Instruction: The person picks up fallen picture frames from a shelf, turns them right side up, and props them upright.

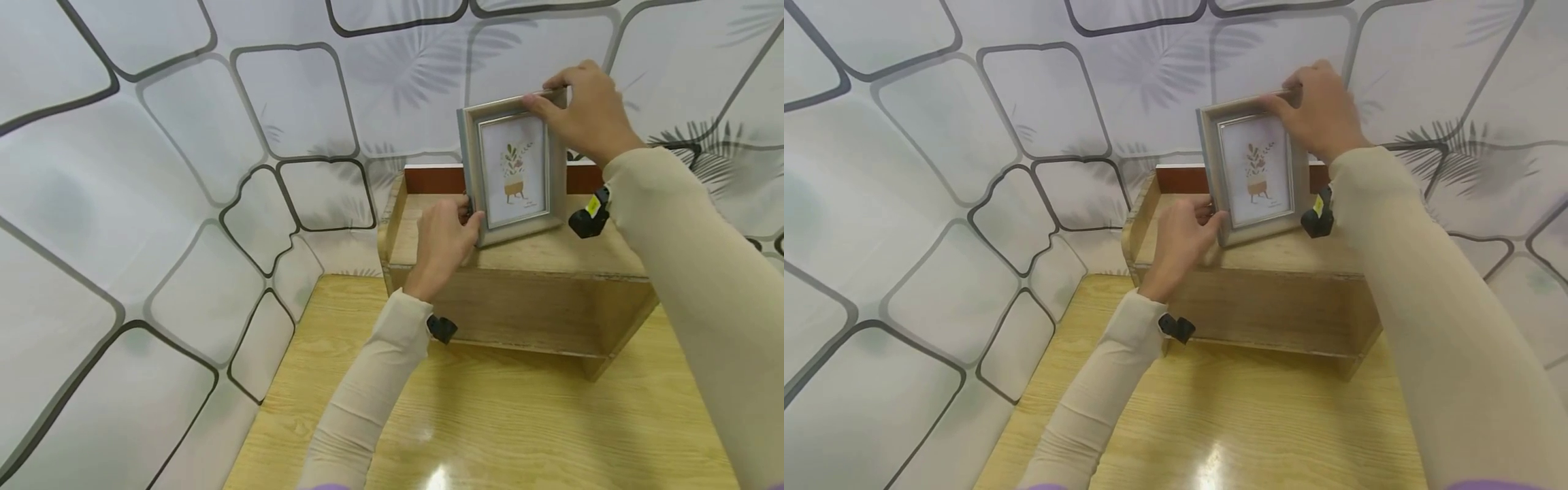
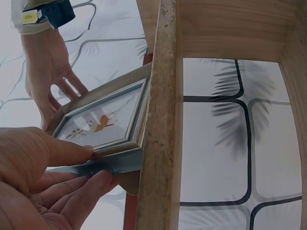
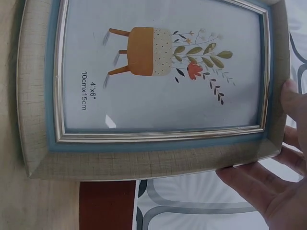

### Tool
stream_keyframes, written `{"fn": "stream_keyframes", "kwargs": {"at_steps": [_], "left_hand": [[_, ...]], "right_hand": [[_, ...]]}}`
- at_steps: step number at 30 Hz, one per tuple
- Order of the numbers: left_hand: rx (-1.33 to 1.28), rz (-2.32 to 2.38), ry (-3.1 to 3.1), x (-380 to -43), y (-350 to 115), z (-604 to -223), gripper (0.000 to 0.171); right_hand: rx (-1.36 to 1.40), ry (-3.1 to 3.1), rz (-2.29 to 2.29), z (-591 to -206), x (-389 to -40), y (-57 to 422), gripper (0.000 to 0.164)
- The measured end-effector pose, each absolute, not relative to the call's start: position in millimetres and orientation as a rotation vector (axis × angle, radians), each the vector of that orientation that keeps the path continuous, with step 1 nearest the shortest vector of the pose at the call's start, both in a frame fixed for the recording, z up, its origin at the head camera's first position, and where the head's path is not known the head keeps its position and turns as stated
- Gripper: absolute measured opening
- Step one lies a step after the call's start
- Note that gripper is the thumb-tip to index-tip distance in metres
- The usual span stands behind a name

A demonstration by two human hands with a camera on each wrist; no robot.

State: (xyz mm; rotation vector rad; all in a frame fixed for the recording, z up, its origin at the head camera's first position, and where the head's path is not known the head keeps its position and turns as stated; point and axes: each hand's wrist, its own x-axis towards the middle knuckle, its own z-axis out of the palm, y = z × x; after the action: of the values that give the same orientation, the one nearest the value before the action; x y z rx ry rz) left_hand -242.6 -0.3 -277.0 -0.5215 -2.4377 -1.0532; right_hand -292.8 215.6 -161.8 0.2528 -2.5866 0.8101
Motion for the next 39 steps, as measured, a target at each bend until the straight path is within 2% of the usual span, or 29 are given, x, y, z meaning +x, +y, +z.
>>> {"fn": "stream_keyframes", "kwargs": {"at_steps": [4,7,15,28,39], "left_hand": [[-0.511,-1.074,-2.444,-244,1,-276,0.022],[-0.501,-1.089,-2.452,-245,2,-274,0.029],[-0.488,-1.071,-2.465,-251,3,-272,0.021],[-0.456,-1.097,-2.436,-257,1,-272,0.026],[-0.447,-1.089,-2.445,-259,0,-275,0.027]], "right_hand": [[0.192,-2.593,0.778,-161,-289,217,0.068],[0.157,-2.587,0.755,-161,-287,218,0.068],[0.085,-2.521,0.702,-165,-280,216,0.065],[-0.047,-2.488,0.676,-166,-270,204,0.068],[-0.054,-2.474,0.664,-171,-269,202,0.069]]}}
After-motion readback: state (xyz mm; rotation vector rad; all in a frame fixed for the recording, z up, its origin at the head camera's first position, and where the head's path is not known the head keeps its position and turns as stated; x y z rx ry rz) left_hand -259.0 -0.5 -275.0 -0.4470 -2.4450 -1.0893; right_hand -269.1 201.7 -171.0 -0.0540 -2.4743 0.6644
